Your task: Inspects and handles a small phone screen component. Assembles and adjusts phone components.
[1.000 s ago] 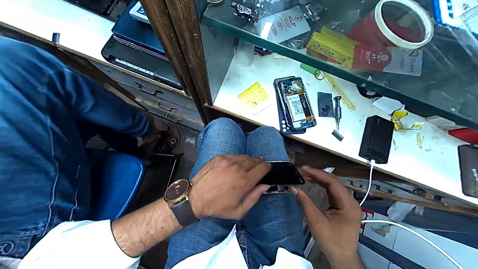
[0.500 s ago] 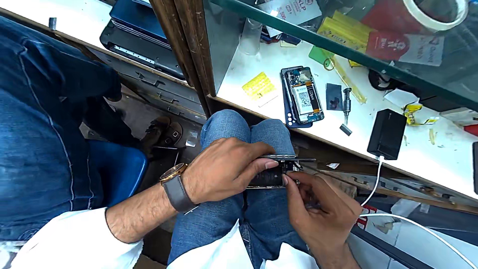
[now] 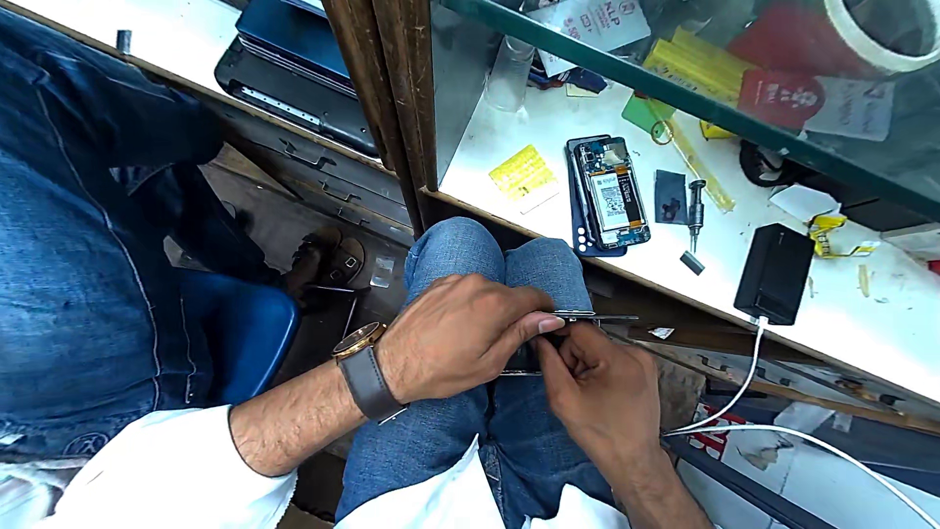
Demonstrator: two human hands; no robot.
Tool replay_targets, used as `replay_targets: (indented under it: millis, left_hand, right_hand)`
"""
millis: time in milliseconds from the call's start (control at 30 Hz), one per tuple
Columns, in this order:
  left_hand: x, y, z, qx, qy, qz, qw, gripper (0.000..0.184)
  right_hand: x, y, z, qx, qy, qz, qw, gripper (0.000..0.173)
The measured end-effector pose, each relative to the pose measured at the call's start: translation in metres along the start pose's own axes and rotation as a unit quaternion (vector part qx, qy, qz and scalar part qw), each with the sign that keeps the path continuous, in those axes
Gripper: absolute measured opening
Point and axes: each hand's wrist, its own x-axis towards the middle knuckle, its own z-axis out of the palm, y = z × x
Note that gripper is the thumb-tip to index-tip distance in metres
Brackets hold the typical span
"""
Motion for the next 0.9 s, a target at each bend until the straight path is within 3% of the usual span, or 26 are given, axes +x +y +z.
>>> replay_targets:
  millis: [900]
  left_hand:
    - [-0.0001, 0.0011, 0.0022, 0.019, -0.009, 0.003, 1.000, 0.042]
  right_hand:
    - [-0.0075, 0.0041, 0.0100, 0.007, 0.033, -0.004, 0.999, 0.024]
